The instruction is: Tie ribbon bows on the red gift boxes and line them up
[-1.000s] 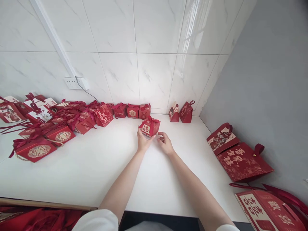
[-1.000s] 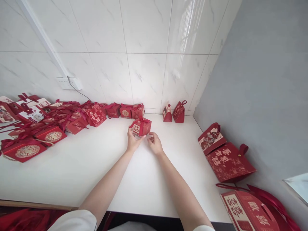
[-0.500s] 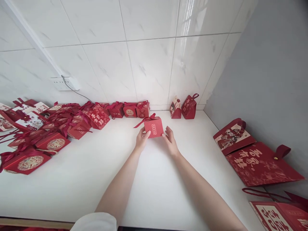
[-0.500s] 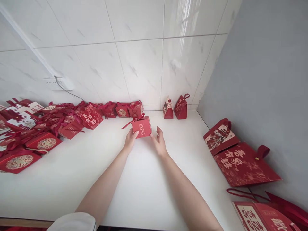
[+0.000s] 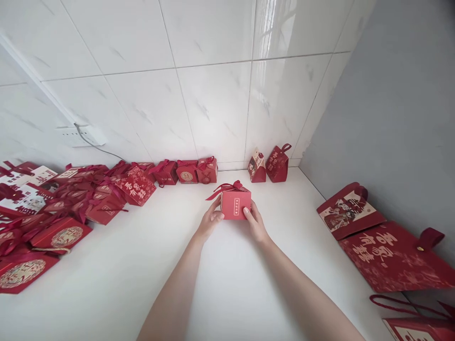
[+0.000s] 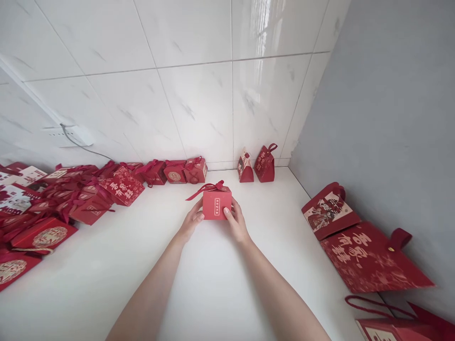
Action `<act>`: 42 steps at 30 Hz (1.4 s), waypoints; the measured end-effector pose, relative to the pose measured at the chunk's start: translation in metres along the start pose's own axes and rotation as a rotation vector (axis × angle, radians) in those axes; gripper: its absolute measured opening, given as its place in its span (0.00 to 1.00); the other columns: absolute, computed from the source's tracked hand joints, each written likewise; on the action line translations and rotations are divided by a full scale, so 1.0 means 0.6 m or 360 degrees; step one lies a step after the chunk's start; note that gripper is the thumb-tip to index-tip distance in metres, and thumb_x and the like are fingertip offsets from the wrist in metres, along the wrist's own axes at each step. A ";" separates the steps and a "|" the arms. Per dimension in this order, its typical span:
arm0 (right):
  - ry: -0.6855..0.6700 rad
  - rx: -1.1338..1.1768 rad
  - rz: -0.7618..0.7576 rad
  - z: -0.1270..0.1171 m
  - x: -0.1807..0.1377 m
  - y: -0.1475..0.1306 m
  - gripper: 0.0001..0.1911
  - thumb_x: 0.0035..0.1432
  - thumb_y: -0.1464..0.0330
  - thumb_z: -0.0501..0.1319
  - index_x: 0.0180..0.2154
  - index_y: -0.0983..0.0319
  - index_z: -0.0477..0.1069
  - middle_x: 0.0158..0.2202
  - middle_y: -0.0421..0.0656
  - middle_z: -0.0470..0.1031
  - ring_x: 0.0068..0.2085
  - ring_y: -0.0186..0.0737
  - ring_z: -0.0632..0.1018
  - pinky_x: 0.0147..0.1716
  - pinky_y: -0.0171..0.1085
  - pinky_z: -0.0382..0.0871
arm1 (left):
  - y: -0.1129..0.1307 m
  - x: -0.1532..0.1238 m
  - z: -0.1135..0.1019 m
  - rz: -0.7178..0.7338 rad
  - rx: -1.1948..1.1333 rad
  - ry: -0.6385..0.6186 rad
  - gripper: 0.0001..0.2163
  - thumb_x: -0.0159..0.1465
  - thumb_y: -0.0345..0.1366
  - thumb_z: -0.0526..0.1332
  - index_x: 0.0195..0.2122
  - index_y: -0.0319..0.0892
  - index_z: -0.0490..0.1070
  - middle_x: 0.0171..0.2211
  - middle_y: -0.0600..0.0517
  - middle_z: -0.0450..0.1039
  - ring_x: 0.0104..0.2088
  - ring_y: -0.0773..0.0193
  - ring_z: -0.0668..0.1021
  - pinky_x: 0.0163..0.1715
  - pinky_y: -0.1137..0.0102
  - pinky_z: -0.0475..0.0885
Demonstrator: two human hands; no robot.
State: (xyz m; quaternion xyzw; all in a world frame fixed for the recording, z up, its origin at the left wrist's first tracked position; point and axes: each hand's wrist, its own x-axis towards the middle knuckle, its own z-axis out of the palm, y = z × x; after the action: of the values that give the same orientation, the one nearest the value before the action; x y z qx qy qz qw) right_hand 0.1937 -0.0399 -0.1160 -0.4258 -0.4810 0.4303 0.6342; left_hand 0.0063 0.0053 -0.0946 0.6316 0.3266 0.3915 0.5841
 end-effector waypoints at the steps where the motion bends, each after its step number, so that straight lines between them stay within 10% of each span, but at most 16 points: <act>1: -0.0025 -0.0001 0.0012 -0.001 -0.001 -0.002 0.28 0.64 0.54 0.54 0.63 0.51 0.55 0.64 0.41 0.59 0.61 0.48 0.64 0.59 0.49 0.60 | 0.000 0.001 0.002 0.0001 -0.0005 0.0030 0.36 0.60 0.49 0.61 0.67 0.48 0.48 0.60 0.44 0.64 0.55 0.49 0.72 0.54 0.56 0.65; 42: -0.0257 0.0122 0.0153 -0.009 0.004 -0.024 0.31 0.62 0.54 0.57 0.64 0.48 0.53 0.64 0.39 0.59 0.61 0.51 0.66 0.60 0.53 0.61 | 0.015 0.003 0.004 -0.0093 0.0012 0.0159 0.32 0.63 0.53 0.54 0.66 0.48 0.51 0.58 0.44 0.66 0.56 0.46 0.70 0.49 0.57 0.69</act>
State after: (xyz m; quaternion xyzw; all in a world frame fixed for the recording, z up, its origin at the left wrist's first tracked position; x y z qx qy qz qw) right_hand 0.2014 -0.0419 -0.1025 -0.3877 -0.4928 0.5113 0.5877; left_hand 0.0089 0.0046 -0.0857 0.6036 0.3752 0.4040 0.5759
